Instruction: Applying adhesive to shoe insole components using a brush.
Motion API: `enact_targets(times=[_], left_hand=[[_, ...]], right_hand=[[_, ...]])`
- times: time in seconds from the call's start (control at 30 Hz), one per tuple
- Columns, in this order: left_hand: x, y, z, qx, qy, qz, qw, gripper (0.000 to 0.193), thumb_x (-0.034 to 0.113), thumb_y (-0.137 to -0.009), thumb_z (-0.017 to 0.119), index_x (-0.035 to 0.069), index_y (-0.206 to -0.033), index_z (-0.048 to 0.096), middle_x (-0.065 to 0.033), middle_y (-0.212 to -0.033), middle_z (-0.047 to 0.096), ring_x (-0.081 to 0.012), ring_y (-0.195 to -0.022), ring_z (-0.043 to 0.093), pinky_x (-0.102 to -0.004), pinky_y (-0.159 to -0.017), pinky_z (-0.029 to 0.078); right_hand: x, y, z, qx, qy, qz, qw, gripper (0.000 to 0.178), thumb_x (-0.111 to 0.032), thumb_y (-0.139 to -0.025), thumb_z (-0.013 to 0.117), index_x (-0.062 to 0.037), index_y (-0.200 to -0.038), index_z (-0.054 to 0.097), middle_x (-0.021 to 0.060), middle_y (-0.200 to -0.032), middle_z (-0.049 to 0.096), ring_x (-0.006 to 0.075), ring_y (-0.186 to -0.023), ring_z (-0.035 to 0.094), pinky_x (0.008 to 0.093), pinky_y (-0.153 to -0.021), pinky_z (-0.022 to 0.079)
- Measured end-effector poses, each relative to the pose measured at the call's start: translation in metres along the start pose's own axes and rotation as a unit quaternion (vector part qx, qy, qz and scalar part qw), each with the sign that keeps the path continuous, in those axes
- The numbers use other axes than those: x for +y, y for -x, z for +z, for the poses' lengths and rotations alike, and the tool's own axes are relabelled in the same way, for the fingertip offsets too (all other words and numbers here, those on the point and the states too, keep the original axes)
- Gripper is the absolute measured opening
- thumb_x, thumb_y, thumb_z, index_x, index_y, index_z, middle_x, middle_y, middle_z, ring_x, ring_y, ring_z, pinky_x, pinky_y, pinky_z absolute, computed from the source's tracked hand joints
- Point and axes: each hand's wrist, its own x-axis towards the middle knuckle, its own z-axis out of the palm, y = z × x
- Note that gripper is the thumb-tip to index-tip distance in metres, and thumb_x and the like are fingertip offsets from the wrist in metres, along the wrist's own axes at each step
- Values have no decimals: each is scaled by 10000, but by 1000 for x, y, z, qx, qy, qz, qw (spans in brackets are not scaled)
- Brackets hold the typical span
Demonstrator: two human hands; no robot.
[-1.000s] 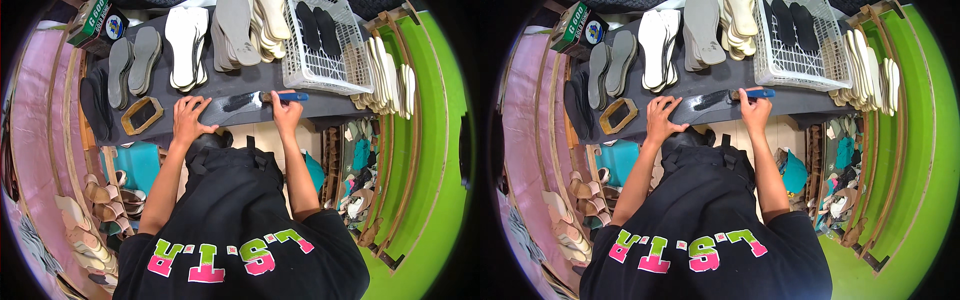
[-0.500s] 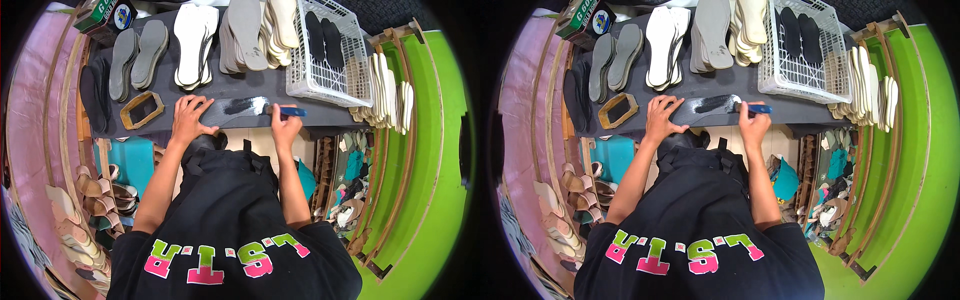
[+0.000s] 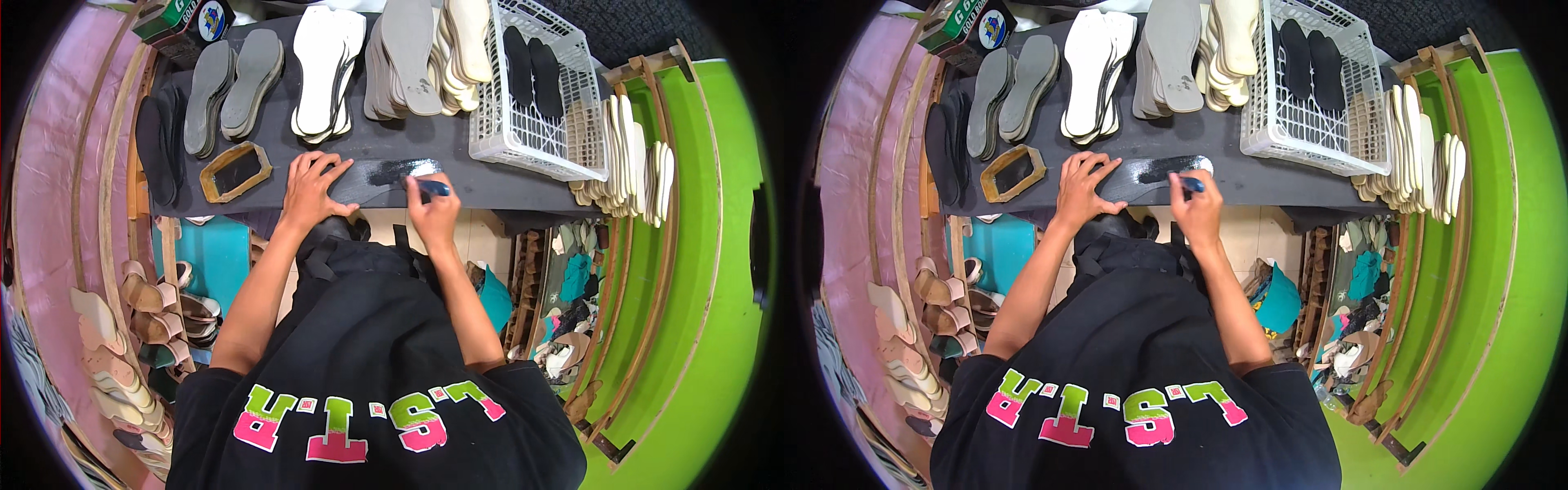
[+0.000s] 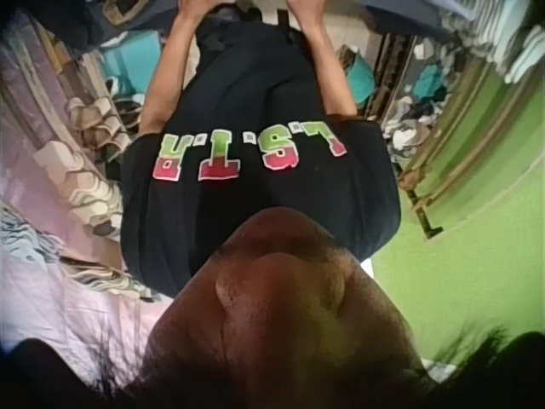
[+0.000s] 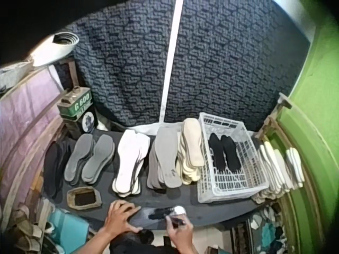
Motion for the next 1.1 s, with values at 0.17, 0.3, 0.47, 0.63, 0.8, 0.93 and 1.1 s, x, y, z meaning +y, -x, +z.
enact_targets(times=[0.17, 0.3, 0.47, 0.63, 0.8, 0.93, 1.1], left_hand=[[1, 0, -12, -5, 52, -2, 999, 815, 363, -551, 950, 150, -1317, 768, -73, -1280, 638, -341, -1281, 550, -513, -1174, 380], [-5, 1, -16, -32, 80, -8, 996, 808, 315, -580, 916, 135, -1347, 737, -115, -1245, 617, -348, -1288, 550, -522, -1185, 364], [-10, 0, -12, -23, 71, 23, 997, 838, 329, -583, 922, 118, -1370, 727, -106, -1247, 640, -329, -1278, 561, -521, -1199, 360], [-11, -2, -16, -26, 103, 18, 994, 965, 326, -599, 957, 144, -1492, 639, -71, -1190, 682, -313, -1262, 596, -515, -1207, 371], [-9, -3, -15, -17, 123, -14, 992, 1005, 328, -599, 983, 148, -1518, 620, -58, -1169, 704, -304, -1249, 617, -506, -1200, 387], [-4, -3, -13, -20, 112, -39, 993, 1002, 367, -612, 995, 163, -1521, 626, -57, -1198, 711, -288, -1265, 619, -510, -1223, 370], [4, -7, -7, -10, 91, -48, 995, 952, 392, -630, 991, 181, -1495, 654, -49, -1241, 700, -287, -1288, 606, -532, -1264, 310]], right_hand=[[17, -26, -18, 30, 83, 19, 996, 198, -84, -954, 812, 12, -866, 662, 142, -781, 669, 289, -640, 674, 399, -609, 535], [22, -19, -33, 36, 67, 55, 996, 195, -60, -962, 773, 11, -854, 628, 147, -810, 637, 326, -682, 651, 424, -638, 528], [-10, 2, -10, -60, 125, -84, 987, 142, -32, -890, 772, -38, -954, 645, 139, -891, 602, 363, -839, 624, 469, -740, 514], [-11, -1, 14, -88, 11, -46, 995, 159, -53, -889, 805, -34, -946, 659, 145, -872, 606, 373, -797, 632, 472, -734, 527], [19, -28, -21, -3, 59, 44, 997, 174, -70, -946, 775, -9, -895, 621, 162, -824, 594, 407, -717, 609, 487, -670, 502], [27, -35, -31, 9, 109, 20, 994, 162, -67, -958, 751, -16, -898, 610, 162, -851, 602, 402, -768, 619, 500, -689, 494], [-10, -12, 11, -63, 53, -63, 995, 150, -79, -936, 782, -25, -968, 646, 159, -880, 615, 384, -827, 637, 484, -724, 511]])
